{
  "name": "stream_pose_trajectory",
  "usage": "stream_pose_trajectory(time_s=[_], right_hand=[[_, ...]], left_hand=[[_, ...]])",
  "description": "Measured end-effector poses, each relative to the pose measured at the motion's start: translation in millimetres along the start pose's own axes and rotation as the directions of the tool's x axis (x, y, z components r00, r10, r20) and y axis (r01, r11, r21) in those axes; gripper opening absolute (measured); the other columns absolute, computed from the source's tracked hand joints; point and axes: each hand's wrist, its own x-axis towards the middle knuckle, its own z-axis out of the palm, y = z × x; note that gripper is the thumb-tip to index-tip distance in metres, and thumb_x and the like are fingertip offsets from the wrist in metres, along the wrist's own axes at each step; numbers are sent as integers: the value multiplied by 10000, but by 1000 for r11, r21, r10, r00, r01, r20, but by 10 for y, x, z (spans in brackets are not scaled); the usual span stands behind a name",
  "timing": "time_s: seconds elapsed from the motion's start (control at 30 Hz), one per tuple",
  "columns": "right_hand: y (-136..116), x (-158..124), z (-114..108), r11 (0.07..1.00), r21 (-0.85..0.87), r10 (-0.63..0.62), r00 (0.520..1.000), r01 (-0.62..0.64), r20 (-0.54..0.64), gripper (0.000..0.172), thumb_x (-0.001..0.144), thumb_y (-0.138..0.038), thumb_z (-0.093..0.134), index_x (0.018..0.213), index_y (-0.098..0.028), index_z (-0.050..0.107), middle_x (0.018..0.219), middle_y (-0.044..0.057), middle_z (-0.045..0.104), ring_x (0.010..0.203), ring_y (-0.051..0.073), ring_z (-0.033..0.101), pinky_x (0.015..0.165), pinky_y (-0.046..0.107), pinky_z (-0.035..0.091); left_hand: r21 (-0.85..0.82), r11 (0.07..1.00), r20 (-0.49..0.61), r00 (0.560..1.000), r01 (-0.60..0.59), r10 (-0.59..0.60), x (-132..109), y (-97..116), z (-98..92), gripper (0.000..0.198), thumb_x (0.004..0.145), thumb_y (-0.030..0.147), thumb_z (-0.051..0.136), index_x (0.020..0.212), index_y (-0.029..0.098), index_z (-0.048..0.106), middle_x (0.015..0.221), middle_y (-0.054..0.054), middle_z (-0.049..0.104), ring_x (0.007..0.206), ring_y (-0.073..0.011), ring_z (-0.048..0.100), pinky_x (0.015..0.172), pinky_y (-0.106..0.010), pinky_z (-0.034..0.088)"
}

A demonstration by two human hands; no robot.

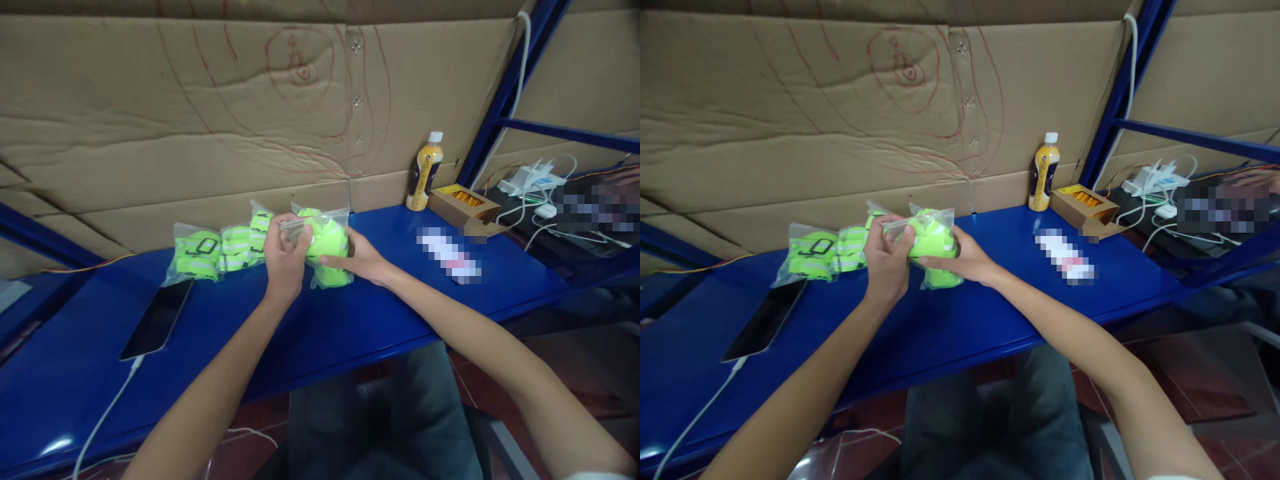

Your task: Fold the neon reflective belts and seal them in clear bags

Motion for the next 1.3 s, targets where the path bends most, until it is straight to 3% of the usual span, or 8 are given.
stream_pose_trajectory(time_s=[0.23,0.4,0.53,0.73,0.9,1.0,1.2,1.3], right_hand=[[235,155,-240,1000,23,20,949,-13,-316,789,750,-629,902,1342,-183,630,1417,166,747,1207,281,771,1082,453,628],[370,337,-654,876,-452,-85,871,-166,-485,778,840,-674,795,1398,-167,603,1435,192,728,1311,325,719,1134,485,579],[375,498,-784,635,-719,-70,905,-284,-420,737,958,-731,615,1402,-143,657,1423,218,725,1355,350,691,1175,485,534],[296,588,-809,542,-770,-138,868,-336,-477,1043,976,-704,586,1679,17,316,1682,344,421,1599,399,438,1295,510,395],[171,409,-479,215,-976,-291,951,-42,-105,1077,906,-793,653,1742,-201,318,1819,240,193,1673,480,237,1335,654,245],[136,370,-218,100,-992,-154,986,74,58,1072,874,-855,651,1743,-312,338,1850,179,155,1672,562,151,1300,805,107],[17,469,-133,39,-999,152,988,2,8,1075,862,-957,521,1607,-184,575,1803,256,270,1664,622,82,1204,942,46],[-72,482,-144,54,-996,130,989,-73,-65,1258,827,-1004,486,1693,-93,421,1798,308,235,1667,620,80,1235,906,-21]], left_hand=[[403,914,66,995,41,-74,152,-131,-239,518,1066,669,515,1322,229,613,1345,-161,707,1285,-299,681,1118,-470,534],[907,385,176,984,-170,20,282,-236,-600,712,989,581,639,1520,109,592,1647,-273,478,1620,-503,272,1324,-680,173],[956,210,237,961,-205,-139,227,-307,-614,653,1052,604,538,1560,203,623,1788,-196,298,1660,-557,107,1286,-780,114],[970,212,141,986,-120,-88,342,-188,-689,700,1046,650,517,1596,226,600,1793,-200,293,1644,-570,158,1250,-798,203],[988,137,-44,973,77,-227,456,-243,-938,861,976,756,557,1683,270,488,1724,-235,413,1571,-655,251,1184,-881,170],[986,140,-53,969,89,-242,425,-321,-904,852,985,695,577,1708,265,441,1665,-232,497,1490,-631,394,1173,-822,291],[976,203,-17,951,83,-308,372,-343,-598,788,1035,630,514,1730,277,396,1692,-192,480,1509,-585,401,1191,-761,344],[924,379,75,947,52,-312,471,-278,-678,789,1050,619,473,1734,237,378,1731,-190,428,1597,-483,357,1280,-687,292]])
